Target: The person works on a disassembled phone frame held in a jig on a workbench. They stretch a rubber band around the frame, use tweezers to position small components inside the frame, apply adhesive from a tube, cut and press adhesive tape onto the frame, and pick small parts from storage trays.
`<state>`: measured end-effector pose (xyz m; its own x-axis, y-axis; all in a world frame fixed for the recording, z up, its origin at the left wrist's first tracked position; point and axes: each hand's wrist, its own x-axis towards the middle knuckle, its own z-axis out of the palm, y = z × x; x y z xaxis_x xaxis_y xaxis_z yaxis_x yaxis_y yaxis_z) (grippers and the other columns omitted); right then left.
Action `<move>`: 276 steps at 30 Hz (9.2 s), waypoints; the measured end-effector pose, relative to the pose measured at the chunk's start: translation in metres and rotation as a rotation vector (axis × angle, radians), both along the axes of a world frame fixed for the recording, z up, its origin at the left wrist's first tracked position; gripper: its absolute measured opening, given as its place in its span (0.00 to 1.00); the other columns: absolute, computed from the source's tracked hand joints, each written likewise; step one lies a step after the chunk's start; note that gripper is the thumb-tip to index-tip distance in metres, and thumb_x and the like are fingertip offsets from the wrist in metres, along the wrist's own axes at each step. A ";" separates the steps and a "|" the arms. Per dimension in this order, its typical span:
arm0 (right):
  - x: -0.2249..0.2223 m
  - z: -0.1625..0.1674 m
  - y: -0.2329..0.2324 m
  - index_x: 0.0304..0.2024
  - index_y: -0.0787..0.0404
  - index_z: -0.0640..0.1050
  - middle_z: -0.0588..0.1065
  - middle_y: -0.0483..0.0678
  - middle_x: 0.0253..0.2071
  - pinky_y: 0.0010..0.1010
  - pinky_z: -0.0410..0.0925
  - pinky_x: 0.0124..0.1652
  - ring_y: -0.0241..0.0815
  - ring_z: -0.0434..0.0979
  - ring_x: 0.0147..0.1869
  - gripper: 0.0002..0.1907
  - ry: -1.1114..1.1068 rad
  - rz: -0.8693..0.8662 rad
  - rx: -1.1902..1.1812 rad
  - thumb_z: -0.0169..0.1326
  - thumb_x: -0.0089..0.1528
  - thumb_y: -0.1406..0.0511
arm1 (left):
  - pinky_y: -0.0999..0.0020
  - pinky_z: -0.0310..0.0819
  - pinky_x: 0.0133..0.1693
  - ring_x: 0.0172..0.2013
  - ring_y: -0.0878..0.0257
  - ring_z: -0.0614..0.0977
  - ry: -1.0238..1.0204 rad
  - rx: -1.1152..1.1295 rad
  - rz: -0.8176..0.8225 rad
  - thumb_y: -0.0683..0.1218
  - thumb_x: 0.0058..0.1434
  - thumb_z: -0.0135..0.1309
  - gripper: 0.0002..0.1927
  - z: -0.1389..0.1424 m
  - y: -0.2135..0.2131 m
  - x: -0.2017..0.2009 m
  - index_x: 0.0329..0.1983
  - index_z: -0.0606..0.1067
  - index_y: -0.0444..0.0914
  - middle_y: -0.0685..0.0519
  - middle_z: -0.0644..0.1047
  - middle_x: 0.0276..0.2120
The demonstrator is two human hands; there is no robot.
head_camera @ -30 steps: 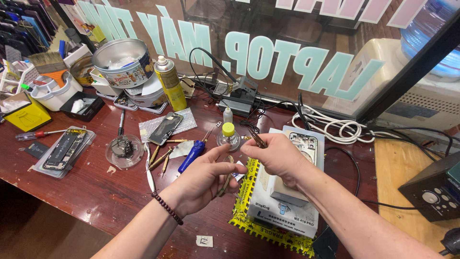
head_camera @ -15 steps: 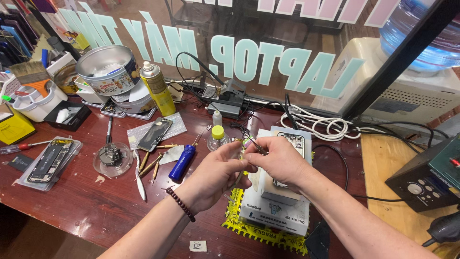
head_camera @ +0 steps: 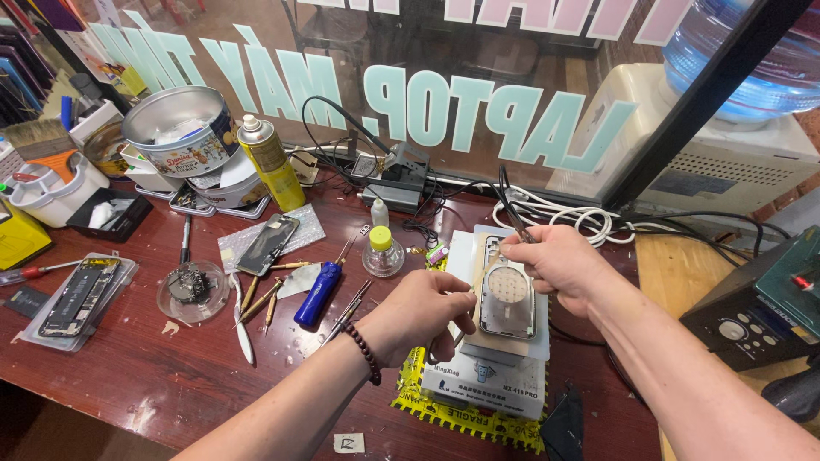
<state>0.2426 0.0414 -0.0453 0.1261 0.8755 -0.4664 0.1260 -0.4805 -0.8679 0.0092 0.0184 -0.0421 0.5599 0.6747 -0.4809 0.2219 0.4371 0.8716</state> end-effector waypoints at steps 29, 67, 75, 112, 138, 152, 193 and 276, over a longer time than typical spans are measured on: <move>-0.033 0.036 -0.019 0.44 0.67 0.80 0.69 0.41 0.27 0.22 0.51 0.19 0.26 0.58 0.21 0.10 0.280 0.154 0.045 0.61 0.59 0.71 | 0.70 0.77 0.44 0.40 0.62 0.84 -0.325 -0.033 0.168 0.36 0.62 0.52 0.33 0.007 -0.008 -0.037 0.71 0.59 0.38 0.51 0.83 0.42; -0.019 0.046 -0.023 0.38 0.67 0.78 0.70 0.43 0.27 0.21 0.53 0.21 0.28 0.60 0.22 0.04 0.346 0.029 0.266 0.57 0.60 0.73 | 0.68 0.82 0.38 0.40 0.59 0.86 -0.281 0.209 0.220 0.36 0.59 0.57 0.49 0.033 -0.019 -0.018 0.78 0.45 0.45 0.39 0.83 0.45; -0.013 0.047 -0.024 0.37 0.67 0.77 0.70 0.43 0.27 0.21 0.53 0.20 0.29 0.59 0.21 0.03 0.434 0.026 0.234 0.56 0.60 0.74 | 0.71 0.82 0.41 0.42 0.63 0.86 -0.154 0.298 0.203 0.36 0.58 0.57 0.49 0.041 -0.025 -0.019 0.78 0.48 0.47 0.44 0.84 0.45; -0.053 0.019 -0.048 0.42 0.63 0.83 0.72 0.38 0.23 0.22 0.48 0.17 0.25 0.55 0.18 0.10 0.086 0.021 0.112 0.60 0.60 0.65 | 0.73 0.73 0.33 0.31 0.66 0.75 -0.841 -0.523 0.586 0.32 0.57 0.46 0.37 0.004 0.013 -0.038 0.71 0.55 0.39 0.43 0.76 0.49; -0.040 0.029 -0.046 0.39 0.62 0.75 0.65 0.36 0.24 0.20 0.50 0.19 0.23 0.55 0.18 0.04 0.445 -0.119 0.277 0.55 0.64 0.67 | 0.57 0.79 0.53 0.48 0.58 0.82 -0.637 -0.362 0.502 0.42 0.66 0.50 0.20 0.008 0.002 -0.033 0.62 0.68 0.38 0.50 0.79 0.47; -0.040 0.024 -0.046 0.42 0.62 0.74 0.65 0.36 0.24 0.20 0.50 0.18 0.23 0.55 0.19 0.06 0.441 -0.099 0.291 0.54 0.65 0.67 | 0.61 0.80 0.51 0.44 0.61 0.82 -0.649 -0.346 0.432 0.42 0.67 0.49 0.16 0.010 0.002 -0.035 0.58 0.72 0.37 0.53 0.79 0.43; -0.049 0.032 -0.050 0.32 0.60 0.85 0.79 0.48 0.21 0.34 0.70 0.30 0.38 0.78 0.26 0.15 -0.677 -0.137 0.348 0.63 0.57 0.55 | 0.55 0.78 0.51 0.47 0.48 0.84 0.838 0.714 -0.049 0.43 0.59 0.56 0.12 -0.136 0.075 -0.077 0.46 0.82 0.40 0.44 0.82 0.43; -0.151 0.005 -0.035 0.51 0.57 0.81 0.82 0.49 0.43 0.35 0.72 0.49 0.42 0.82 0.49 0.27 -0.586 0.213 0.487 0.68 0.52 0.55 | 0.71 0.80 0.32 0.29 0.65 0.84 -0.018 0.161 0.081 0.40 0.62 0.59 0.05 -0.020 0.055 -0.132 0.39 0.77 0.33 0.51 0.82 0.32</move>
<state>0.0921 0.0060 -0.0406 0.0390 0.9971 0.0661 0.6741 0.0226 -0.7383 -0.1231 0.0732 -0.0622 0.5080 0.7854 -0.3537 0.1754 0.3077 0.9352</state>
